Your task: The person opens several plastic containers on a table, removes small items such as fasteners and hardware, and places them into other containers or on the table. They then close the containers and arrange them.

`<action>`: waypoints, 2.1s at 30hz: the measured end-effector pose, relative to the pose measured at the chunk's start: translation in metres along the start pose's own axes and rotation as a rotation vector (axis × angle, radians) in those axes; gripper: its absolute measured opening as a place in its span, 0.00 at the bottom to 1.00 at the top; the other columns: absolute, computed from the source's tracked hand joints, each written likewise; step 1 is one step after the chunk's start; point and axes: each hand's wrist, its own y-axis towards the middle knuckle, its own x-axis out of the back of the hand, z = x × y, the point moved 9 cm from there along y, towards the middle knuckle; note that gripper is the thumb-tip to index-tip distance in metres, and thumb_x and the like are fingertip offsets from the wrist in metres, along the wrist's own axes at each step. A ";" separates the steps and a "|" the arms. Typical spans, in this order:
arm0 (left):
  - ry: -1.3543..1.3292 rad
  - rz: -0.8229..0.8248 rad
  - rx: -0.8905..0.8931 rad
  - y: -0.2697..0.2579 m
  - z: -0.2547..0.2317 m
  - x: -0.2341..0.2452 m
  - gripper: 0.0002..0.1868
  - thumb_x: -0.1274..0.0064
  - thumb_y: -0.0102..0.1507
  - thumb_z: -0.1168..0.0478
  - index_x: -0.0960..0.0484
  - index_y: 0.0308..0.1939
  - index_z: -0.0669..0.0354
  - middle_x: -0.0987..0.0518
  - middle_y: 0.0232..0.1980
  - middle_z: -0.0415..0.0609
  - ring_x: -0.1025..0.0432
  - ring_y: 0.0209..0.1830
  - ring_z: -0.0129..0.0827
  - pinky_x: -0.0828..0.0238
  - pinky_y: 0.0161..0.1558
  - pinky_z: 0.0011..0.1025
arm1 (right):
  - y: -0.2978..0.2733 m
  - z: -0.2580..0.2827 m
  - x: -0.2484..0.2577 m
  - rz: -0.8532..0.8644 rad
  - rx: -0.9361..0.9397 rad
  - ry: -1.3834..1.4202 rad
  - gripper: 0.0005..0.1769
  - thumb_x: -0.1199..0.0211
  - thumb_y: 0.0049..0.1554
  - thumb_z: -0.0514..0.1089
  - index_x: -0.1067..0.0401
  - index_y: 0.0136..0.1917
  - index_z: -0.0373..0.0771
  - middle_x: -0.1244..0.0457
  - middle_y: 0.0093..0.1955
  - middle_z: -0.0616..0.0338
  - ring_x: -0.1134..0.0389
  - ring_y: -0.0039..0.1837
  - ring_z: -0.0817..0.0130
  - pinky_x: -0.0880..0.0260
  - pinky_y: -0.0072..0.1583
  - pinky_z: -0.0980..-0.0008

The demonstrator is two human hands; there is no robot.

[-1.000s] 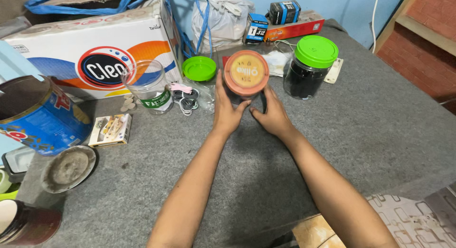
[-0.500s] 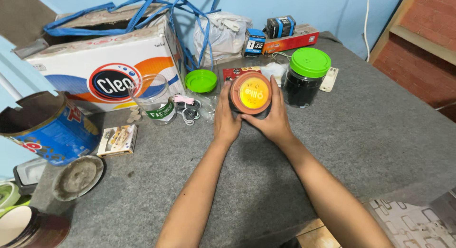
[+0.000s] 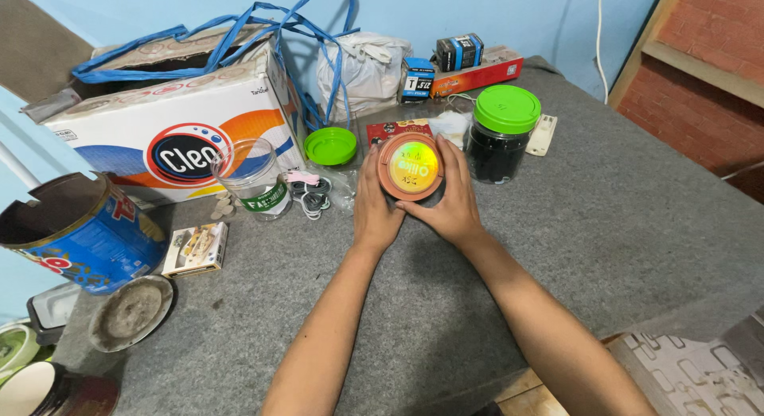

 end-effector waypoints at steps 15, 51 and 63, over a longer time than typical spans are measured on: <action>-0.058 0.024 0.067 0.000 0.001 0.002 0.61 0.32 0.48 0.69 0.54 0.79 0.58 0.45 0.80 0.58 0.49 0.81 0.55 0.52 0.78 0.44 | 0.002 0.007 0.005 -0.011 0.102 0.002 0.65 0.15 0.40 0.52 0.49 0.81 0.39 0.47 0.80 0.44 0.44 0.81 0.46 0.42 0.79 0.53; -0.062 0.023 0.031 -0.004 0.013 -0.007 0.58 0.39 0.49 0.75 0.54 0.79 0.60 0.44 0.80 0.60 0.49 0.81 0.57 0.52 0.79 0.45 | 0.006 0.028 0.003 0.007 0.156 -0.026 0.61 0.22 0.46 0.48 0.52 0.84 0.38 0.52 0.84 0.41 0.47 0.83 0.40 0.44 0.80 0.49; -0.063 0.018 0.074 -0.002 0.014 -0.004 0.58 0.36 0.50 0.72 0.54 0.78 0.62 0.46 0.80 0.61 0.50 0.81 0.57 0.52 0.78 0.44 | 0.004 0.026 0.005 -0.073 0.075 -0.092 0.65 0.16 0.43 0.56 0.50 0.80 0.34 0.47 0.78 0.41 0.43 0.78 0.42 0.43 0.76 0.49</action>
